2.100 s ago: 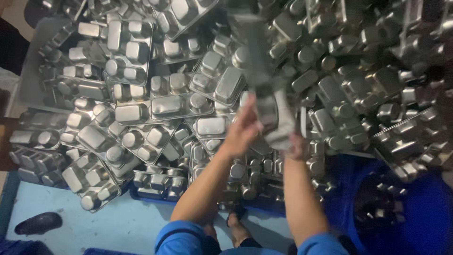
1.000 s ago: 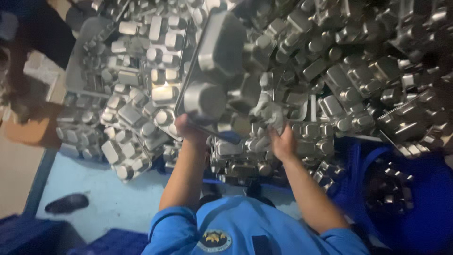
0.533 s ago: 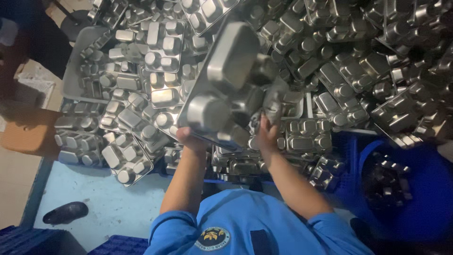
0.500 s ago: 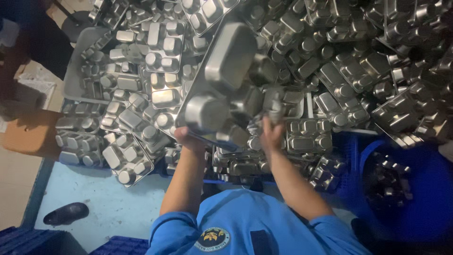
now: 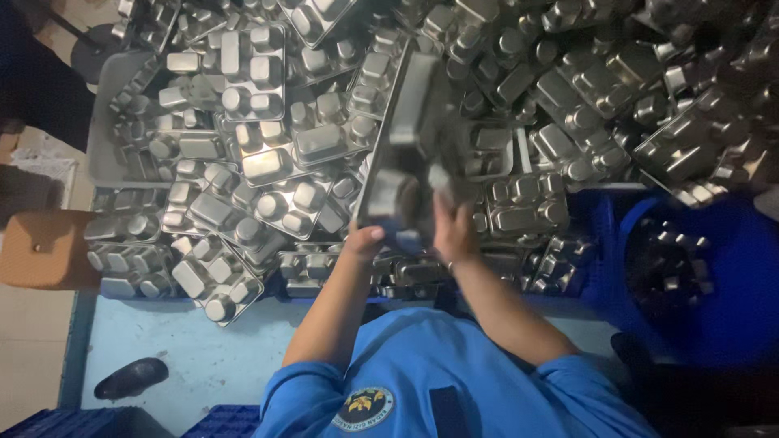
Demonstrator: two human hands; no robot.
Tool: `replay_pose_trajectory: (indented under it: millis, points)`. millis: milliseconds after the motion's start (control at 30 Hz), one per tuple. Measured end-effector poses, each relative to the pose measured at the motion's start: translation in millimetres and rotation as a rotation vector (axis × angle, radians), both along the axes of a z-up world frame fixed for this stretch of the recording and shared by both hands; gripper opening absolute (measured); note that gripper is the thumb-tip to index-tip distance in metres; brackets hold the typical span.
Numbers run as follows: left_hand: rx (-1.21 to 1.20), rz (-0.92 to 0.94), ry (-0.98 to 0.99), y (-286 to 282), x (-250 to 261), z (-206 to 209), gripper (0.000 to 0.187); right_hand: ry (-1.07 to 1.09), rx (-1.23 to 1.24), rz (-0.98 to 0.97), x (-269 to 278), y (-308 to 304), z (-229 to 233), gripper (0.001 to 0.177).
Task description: The person repeatedly picks up stainless steel compartmentalized trays from a large pile, wipes each tray with a cloth, and places the cleaned trays into a stack or blue crate. The process is continuous and repetitive throughout the clip.
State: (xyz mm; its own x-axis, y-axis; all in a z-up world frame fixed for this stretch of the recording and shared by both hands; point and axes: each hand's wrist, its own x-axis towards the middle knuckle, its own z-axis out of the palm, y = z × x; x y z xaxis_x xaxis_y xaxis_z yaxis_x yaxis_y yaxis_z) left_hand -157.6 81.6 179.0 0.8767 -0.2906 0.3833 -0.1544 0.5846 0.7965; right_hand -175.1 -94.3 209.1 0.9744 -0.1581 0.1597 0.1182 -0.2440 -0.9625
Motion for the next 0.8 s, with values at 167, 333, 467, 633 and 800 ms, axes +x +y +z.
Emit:
replay_pose_trajectory:
  millis: [167, 333, 467, 633, 800]
  points:
    - [0.492, 0.088, -0.390, -4.9, -2.5, 27.1, 0.122, -0.533, -0.126, 0.156, -21.5, 11.5, 29.6, 0.081]
    - [0.450, -0.031, -0.382, -3.6, -23.3, 48.5, 0.121, -0.580, -0.312, 0.078, 23.3, -18.0, 72.4, 0.067]
    - [0.229, -0.213, -0.145, 10.1, -47.3, 49.4, 0.126, -0.262, 0.073, 0.257, 87.5, -81.9, 64.9, 0.073]
    - [-0.408, -0.134, 0.193, 29.5, -55.0, 26.4, 0.118, 0.029, 0.140, 0.522, 125.5, -173.0, -64.1, 0.075]
    - [-0.437, -0.072, 0.245, 26.7, -52.2, 5.3, 0.106, 0.284, 0.456, 0.074, 128.0, -199.0, -162.7, 0.077]
